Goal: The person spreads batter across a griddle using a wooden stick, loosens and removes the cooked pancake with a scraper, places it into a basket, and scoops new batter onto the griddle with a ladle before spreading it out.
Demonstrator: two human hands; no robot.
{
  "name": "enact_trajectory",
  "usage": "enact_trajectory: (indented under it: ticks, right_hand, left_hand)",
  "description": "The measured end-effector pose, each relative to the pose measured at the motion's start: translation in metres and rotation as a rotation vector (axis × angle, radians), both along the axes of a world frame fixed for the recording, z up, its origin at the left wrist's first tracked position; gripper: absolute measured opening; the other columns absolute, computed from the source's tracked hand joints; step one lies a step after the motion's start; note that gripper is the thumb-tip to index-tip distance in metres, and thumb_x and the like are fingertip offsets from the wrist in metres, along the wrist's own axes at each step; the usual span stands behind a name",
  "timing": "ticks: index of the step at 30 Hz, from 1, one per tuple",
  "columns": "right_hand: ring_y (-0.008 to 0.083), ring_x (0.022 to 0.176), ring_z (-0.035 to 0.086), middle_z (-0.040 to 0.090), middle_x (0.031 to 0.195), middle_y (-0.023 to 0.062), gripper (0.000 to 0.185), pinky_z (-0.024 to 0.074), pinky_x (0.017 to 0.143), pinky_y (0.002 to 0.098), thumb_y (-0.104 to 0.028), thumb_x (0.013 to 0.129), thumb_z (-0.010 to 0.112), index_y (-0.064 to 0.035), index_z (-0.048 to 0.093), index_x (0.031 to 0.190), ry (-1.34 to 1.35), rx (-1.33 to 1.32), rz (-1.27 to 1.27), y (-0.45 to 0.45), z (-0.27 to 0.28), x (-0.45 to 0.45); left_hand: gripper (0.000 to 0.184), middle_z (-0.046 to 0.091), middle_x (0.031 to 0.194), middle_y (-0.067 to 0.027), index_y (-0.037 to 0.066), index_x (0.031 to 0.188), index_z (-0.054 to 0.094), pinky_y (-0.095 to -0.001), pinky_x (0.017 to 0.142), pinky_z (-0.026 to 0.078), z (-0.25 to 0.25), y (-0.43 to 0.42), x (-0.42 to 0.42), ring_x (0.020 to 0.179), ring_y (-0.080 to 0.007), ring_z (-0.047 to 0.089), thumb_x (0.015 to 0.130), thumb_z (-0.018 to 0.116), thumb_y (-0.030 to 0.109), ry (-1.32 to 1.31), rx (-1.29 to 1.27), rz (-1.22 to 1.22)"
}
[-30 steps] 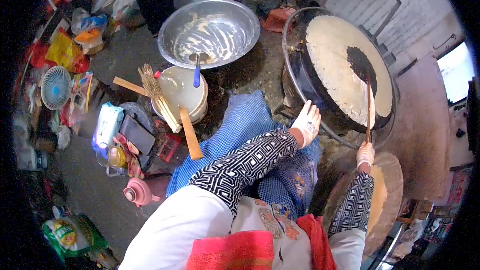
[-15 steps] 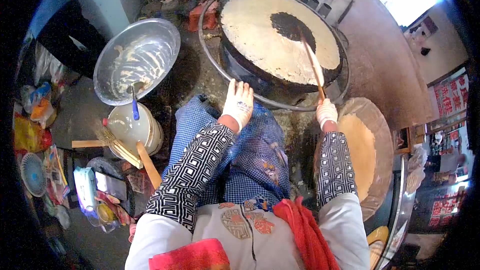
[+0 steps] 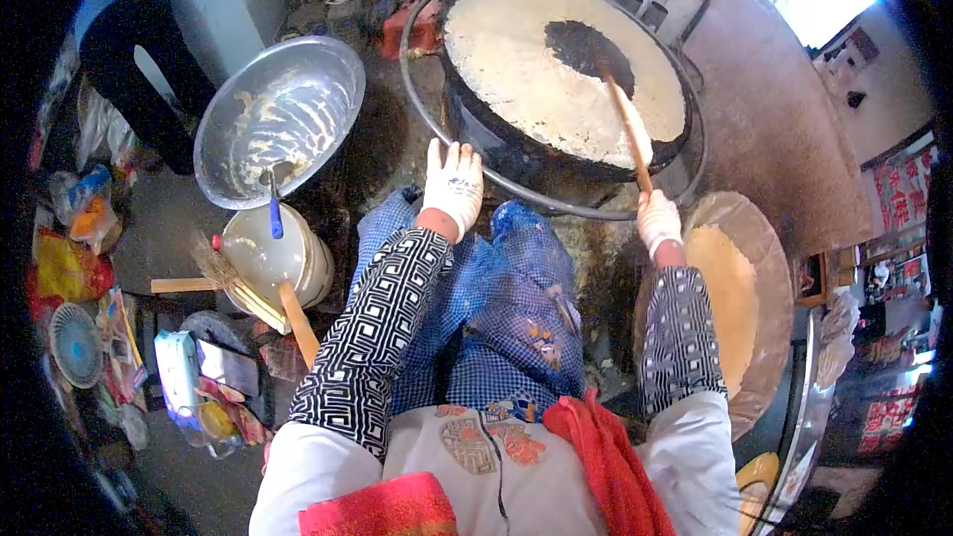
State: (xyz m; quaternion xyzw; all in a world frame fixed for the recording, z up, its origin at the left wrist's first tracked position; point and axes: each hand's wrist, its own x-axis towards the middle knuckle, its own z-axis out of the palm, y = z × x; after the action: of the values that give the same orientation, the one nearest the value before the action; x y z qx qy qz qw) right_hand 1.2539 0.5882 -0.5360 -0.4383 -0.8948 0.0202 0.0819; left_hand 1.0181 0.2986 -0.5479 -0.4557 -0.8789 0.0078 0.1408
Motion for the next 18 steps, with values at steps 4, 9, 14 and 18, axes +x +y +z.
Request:
enact_trajectory:
  ticks: [4,9,14,18]
  right_hand:
    - [0.0462,0.082,0.064,0.066,0.085,0.0278,0.034,0.0508,0.076,0.0547,-0.035,0.098,0.044,-0.0036,0.057,0.1,-0.046,-0.005,-0.013,0.014,-0.015,0.009]
    - [0.046,0.084,0.064,0.066,0.086,0.0284,0.032,0.0511,0.077,0.0525,-0.035,0.098,0.045,-0.0049,0.055,0.1,-0.013,-0.002,0.074,-0.02,0.009,0.012]
    - [0.0451,0.084,0.064,0.066,0.086,0.0276,0.034,0.0506,0.076,0.0538,-0.034,0.098,0.046,-0.003,0.059,0.093,-0.013,-0.027,0.012,0.003,0.004,-0.007]
    - [0.0461,0.085,0.062,0.066,0.088,0.0275,0.035,0.049,0.078,0.053,-0.035,0.098,0.047,-0.0022,0.059,0.096,-0.054,0.013,0.125,-0.021,0.017,-0.006]
  left_hand:
    - [0.044,0.044,0.146,-0.0136,0.003,0.136,0.047,-0.0614,0.115,0.011,-0.001,-0.002,-0.008,0.137,-0.0294,0.039,0.095,0.038,0.018,0.015,0.0,0.08]
    - [0.044,0.048,0.14,-0.0146,0.004,0.136,0.048,-0.0644,0.114,0.013,0.026,0.012,0.026,0.135,-0.03,0.038,0.093,0.041,0.01,0.011,-0.128,0.128]
    - [0.042,0.051,0.137,-0.0126,0.003,0.131,0.052,-0.0607,0.115,0.015,0.019,0.039,0.086,0.134,-0.0279,0.041,0.093,0.04,0.016,-0.064,-0.096,-0.179]
    - [0.047,0.046,0.144,-0.0148,0.0,0.138,0.046,-0.0595,0.116,0.012,0.018,0.032,0.082,0.138,-0.0294,0.037,0.095,0.038,0.016,-0.045,-0.15,-0.156]
